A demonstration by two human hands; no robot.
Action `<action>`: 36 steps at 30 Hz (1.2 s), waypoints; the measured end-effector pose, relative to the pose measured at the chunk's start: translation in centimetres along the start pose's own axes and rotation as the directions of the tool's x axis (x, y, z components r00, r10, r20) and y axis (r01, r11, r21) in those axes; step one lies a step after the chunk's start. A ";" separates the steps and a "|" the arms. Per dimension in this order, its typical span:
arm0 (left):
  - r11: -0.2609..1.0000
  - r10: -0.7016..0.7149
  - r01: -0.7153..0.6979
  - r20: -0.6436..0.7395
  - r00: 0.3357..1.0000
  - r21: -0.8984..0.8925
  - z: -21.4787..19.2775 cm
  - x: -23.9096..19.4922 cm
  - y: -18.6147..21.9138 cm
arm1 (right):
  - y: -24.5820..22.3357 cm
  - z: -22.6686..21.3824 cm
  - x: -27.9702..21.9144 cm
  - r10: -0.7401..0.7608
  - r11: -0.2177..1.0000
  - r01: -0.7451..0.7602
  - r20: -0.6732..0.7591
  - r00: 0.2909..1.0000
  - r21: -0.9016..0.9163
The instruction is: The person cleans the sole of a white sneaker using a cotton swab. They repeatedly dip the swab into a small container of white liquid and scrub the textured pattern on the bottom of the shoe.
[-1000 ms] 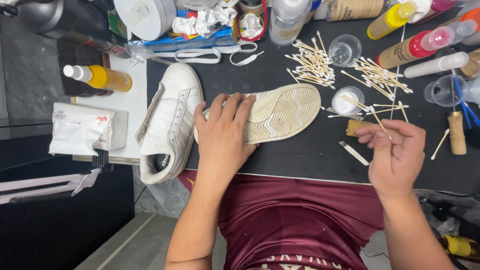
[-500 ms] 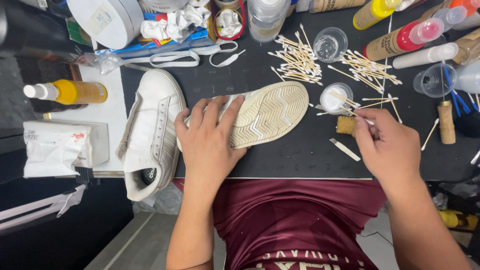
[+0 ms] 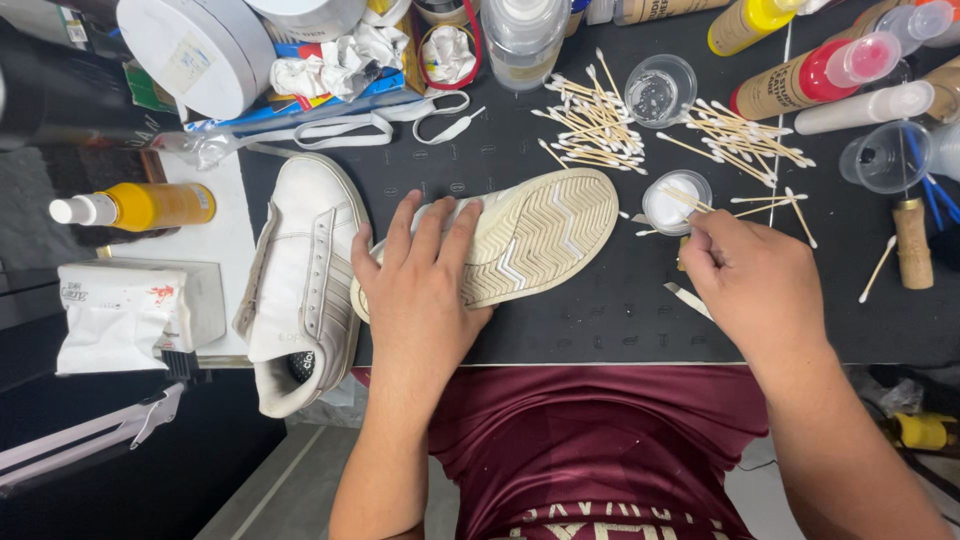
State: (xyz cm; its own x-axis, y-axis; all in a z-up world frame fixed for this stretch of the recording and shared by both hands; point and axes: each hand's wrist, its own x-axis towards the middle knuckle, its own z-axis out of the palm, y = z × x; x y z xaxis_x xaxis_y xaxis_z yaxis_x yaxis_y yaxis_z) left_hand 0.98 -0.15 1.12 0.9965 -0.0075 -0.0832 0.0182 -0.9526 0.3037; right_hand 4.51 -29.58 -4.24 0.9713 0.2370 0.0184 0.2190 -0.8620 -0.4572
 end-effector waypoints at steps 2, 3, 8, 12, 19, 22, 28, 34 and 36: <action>1.000 -0.001 0.001 0.002 1.000 0.003 0.1 0.0 -0.1 | -0.3 -0.2 0.1 0.009 1.000 -0.008 -0.029 1.000 0.013; 1.000 0.013 -0.013 -0.005 1.000 0.000 0.1 0.0 -0.1 | -0.4 -0.4 -0.1 0.014 0.999 -0.012 -0.059 0.998 0.031; 0.994 0.107 -0.108 -0.014 0.994 -0.021 0.2 0.2 -1.3 | -1.1 -0.3 -0.5 0.012 0.809 0.041 -0.087 0.996 0.586; 0.987 0.151 -0.152 -0.027 0.988 -0.042 0.0 0.4 -1.9 | -1.9 3.5 1.2 -0.083 0.481 0.045 -0.005 0.997 0.876; 0.984 0.162 -0.165 -0.047 0.986 -0.067 -0.1 0.7 -2.0 | -3.8 6.4 4.3 -0.251 0.519 0.088 0.054 0.966 0.850; 0.985 0.158 -0.161 -0.051 0.986 -0.067 0.0 0.7 -2.1 | -4.1 6.2 4.7 -0.231 0.615 0.107 0.049 0.972 0.781; 0.984 0.157 -0.161 -0.058 0.986 -0.072 -0.1 0.8 -1.9 | -4.4 6.2 5.0 -0.250 0.598 0.133 0.026 0.968 0.790; 0.985 0.153 -0.157 -0.061 0.986 -0.071 0.0 0.7 -1.9 | -4.3 6.2 5.1 -0.251 0.631 0.145 0.024 0.968 0.762; 0.985 0.152 -0.157 -0.063 0.986 -0.072 0.0 0.6 -1.9 | -4.4 6.2 5.0 -0.257 0.632 0.154 0.018 0.966 0.760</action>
State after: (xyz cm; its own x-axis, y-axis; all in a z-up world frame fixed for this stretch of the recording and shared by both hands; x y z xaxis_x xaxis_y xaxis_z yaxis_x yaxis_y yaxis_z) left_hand 1.59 1.68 0.50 0.9908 -0.1334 0.0245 -0.1326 -0.9152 0.3805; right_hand 7.85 -21.82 -7.65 0.8805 0.4588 0.1191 0.2174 -0.1677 -0.9616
